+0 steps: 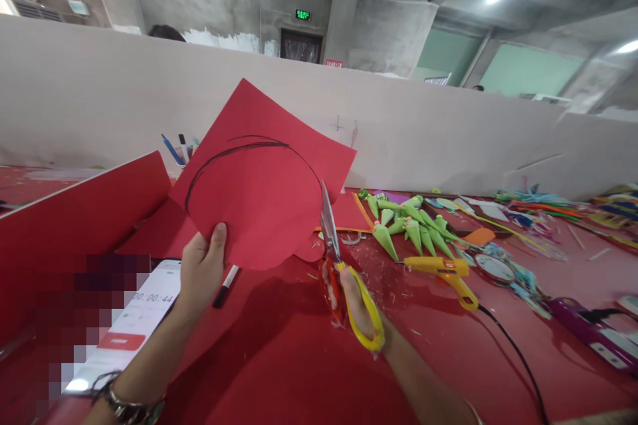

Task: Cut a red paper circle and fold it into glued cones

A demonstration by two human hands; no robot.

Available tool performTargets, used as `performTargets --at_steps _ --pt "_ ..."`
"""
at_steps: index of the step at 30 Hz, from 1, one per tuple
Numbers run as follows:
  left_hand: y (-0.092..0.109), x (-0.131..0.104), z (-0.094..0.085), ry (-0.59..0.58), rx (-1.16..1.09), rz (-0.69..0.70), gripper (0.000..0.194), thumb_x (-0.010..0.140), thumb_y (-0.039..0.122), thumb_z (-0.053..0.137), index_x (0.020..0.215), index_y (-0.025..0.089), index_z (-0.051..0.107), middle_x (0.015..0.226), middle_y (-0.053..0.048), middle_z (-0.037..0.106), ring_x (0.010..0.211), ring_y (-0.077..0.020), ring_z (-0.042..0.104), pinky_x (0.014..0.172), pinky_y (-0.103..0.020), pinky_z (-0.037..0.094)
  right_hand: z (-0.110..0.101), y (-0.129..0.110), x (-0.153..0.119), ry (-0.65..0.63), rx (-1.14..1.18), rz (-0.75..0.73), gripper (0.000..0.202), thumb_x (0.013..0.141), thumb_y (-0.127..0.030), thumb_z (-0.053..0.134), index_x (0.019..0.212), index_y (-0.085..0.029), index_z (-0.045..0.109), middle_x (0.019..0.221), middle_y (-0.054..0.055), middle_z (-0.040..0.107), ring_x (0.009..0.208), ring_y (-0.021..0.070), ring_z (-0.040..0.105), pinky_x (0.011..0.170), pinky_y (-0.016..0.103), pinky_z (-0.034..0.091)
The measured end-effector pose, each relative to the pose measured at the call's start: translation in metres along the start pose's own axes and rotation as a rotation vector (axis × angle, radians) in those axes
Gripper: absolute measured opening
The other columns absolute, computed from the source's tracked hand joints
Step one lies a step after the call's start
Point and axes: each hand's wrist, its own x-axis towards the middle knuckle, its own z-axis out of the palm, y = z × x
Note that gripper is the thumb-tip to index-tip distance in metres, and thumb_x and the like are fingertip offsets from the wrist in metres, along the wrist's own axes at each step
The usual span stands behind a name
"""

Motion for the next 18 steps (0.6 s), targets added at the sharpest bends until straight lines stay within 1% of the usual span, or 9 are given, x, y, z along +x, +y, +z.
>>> performTargets --at_steps 3,7,12,16,18 --pt "-0.0006 -0.0008 0.0001 -0.015 -0.006 -0.004 0.038 0.078 0.05 0.044 0.054 0.021 0.038 0.044 0.006 0.034 0.038 -0.0092 0.034 0.035 -0.021 0.028 -0.001 0.0045 -0.0001 0.007 0.042 0.029 0.046 0.085 -0.059 0.027 0.088 -0.018 0.049 0.047 -0.008 0.036 0.035 0.0052 0.031 0.033 0.016 0.029" --pt "-0.0013 -0.0008 0.0004 -0.016 -0.027 -0.026 0.038 0.077 0.05 0.045 0.055 0.021 0.037 0.042 0.007 0.033 0.037 -0.0092 0.034 0.035 -0.02 0.03 -0.0008 0.0036 -0.0002 -0.003 0.082 0.034 0.044 0.085 -0.058 0.028 0.085 -0.019 0.048 0.045 -0.009 0.035 0.033 0.0048 0.029 0.032 0.016 0.029" --pt "0.0012 -0.001 0.0002 -0.003 -0.082 -0.075 0.037 0.077 0.05 0.047 0.055 0.021 0.038 0.044 0.007 0.033 0.037 -0.0084 0.034 0.034 -0.019 0.031 -0.0004 0.0003 0.0006 -0.06 0.085 0.018 0.042 0.082 -0.06 0.032 0.087 -0.02 0.046 0.049 -0.009 0.035 0.036 0.0053 0.027 0.033 0.015 0.029" --pt "0.0035 -0.0016 0.0014 -0.001 -0.106 -0.095 0.037 0.075 0.05 0.048 0.055 0.021 0.039 0.046 0.007 0.034 0.039 -0.0085 0.034 0.034 -0.019 0.033 0.0005 -0.0018 0.0017 -0.049 0.067 -0.031 0.045 0.078 -0.063 0.038 0.086 -0.02 0.047 0.051 -0.008 0.034 0.041 0.0065 0.029 0.036 0.016 0.029" --pt "0.0032 -0.0017 0.0021 0.001 -0.124 -0.116 0.036 0.074 0.051 0.049 0.057 0.021 0.04 0.047 0.007 0.034 0.039 -0.0085 0.034 0.034 -0.019 0.034 0.0007 -0.003 0.0014 -0.065 0.064 -0.042 0.046 0.077 -0.064 0.04 0.088 -0.02 0.048 0.052 -0.007 0.034 0.041 0.0068 0.029 0.037 0.017 0.03"
